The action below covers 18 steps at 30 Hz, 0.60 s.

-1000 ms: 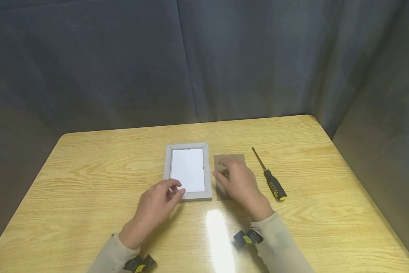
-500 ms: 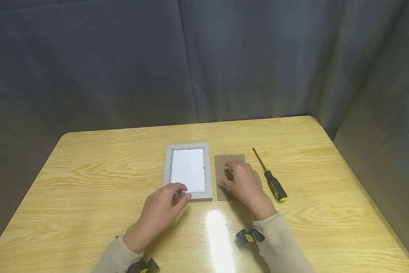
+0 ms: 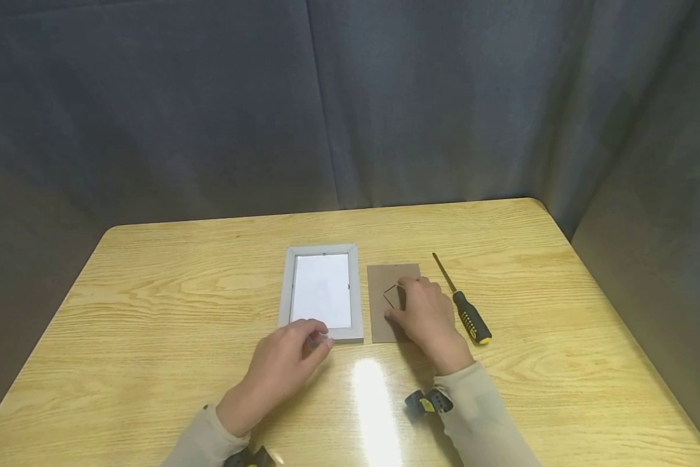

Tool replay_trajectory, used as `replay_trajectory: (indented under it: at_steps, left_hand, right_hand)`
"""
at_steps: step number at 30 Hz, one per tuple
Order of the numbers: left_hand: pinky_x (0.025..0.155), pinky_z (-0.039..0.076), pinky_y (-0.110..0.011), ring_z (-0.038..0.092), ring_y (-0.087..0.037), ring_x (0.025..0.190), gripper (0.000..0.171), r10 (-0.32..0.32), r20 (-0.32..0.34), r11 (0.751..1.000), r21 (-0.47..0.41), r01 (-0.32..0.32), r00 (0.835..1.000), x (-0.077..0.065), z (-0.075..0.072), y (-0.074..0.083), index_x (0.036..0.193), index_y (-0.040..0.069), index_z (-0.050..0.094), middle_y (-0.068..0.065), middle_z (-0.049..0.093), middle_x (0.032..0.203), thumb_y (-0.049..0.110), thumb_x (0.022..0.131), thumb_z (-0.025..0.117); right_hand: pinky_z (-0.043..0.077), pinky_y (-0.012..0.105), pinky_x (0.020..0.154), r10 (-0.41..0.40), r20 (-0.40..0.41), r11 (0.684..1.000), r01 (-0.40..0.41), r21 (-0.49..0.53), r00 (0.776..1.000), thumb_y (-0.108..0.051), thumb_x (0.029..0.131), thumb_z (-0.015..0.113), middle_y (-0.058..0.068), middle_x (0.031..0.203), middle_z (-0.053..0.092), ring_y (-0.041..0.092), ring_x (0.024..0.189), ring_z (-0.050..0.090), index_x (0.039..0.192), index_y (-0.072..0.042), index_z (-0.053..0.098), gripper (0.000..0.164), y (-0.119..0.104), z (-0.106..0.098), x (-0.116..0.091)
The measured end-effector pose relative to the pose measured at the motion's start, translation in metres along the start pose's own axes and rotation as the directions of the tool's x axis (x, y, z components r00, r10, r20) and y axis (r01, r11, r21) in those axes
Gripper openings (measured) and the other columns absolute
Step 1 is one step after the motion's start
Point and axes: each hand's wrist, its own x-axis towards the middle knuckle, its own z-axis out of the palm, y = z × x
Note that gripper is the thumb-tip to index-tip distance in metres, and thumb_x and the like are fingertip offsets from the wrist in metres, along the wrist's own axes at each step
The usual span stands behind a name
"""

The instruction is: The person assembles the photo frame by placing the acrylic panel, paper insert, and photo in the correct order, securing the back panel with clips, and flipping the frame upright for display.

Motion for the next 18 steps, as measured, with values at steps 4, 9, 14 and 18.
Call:
replay_trajectory:
  at_steps: [4,9,14,18]
  left_hand:
    - [0.056,0.046,-0.026,0.06,-0.008,0.071,0.029,0.007,0.013,1.0,-0.001,-0.007,1.0,-0.0007,0.0018,0.0014,0.099,0.013,0.07,0.004,0.067,0.085,0.037,0.088,0.058]
    - [0.055,0.045,-0.025,0.058,-0.008,0.068,0.031,0.016,0.022,1.0,-0.004,-0.016,1.0,-0.0022,0.0035,0.0032,0.099,0.013,0.071,0.004,0.066,0.085,0.039,0.088,0.058]
    - [0.054,0.043,-0.024,0.054,-0.006,0.066,0.029,0.019,0.03,1.0,-0.015,-0.019,0.999,-0.0033,0.0057,0.0043,0.096,0.014,0.071,0.005,0.064,0.083,0.038,0.088,0.058]
    - [0.056,0.043,-0.025,0.054,-0.006,0.069,0.027,0.016,0.038,1.0,-0.026,-0.015,0.999,-0.0041,0.0069,0.0049,0.095,0.015,0.07,0.006,0.063,0.082,0.037,0.088,0.058]
  right_hand:
    - [0.047,0.047,0.066,0.024,0.01,1.0,-0.024,-0.006,1.0,-0.036,0.074,0.075,0.018,0.105,0.063,0.034,0.094,0.059,0.123,-0.003,0.059,0.062,0.0015,-0.0007,0.0004]
    - [0.047,0.045,0.064,0.052,0.028,0.999,-0.051,-0.015,0.998,-0.035,0.073,0.076,0.016,0.099,0.064,0.031,0.088,0.06,0.117,-0.003,0.062,0.057,0.0032,-0.0004,0.0015]
    - [0.046,0.044,0.062,0.057,0.033,0.998,-0.057,-0.007,0.998,-0.033,0.073,0.077,0.015,0.095,0.062,0.028,0.082,0.059,0.114,-0.002,0.062,0.054,0.0043,0.0004,0.0025]
    - [0.046,0.043,0.062,0.054,0.029,0.999,-0.054,0.001,0.998,-0.031,0.073,0.077,0.016,0.095,0.062,0.027,0.081,0.058,0.115,-0.001,0.061,0.054,0.0044,0.0013,0.0029]
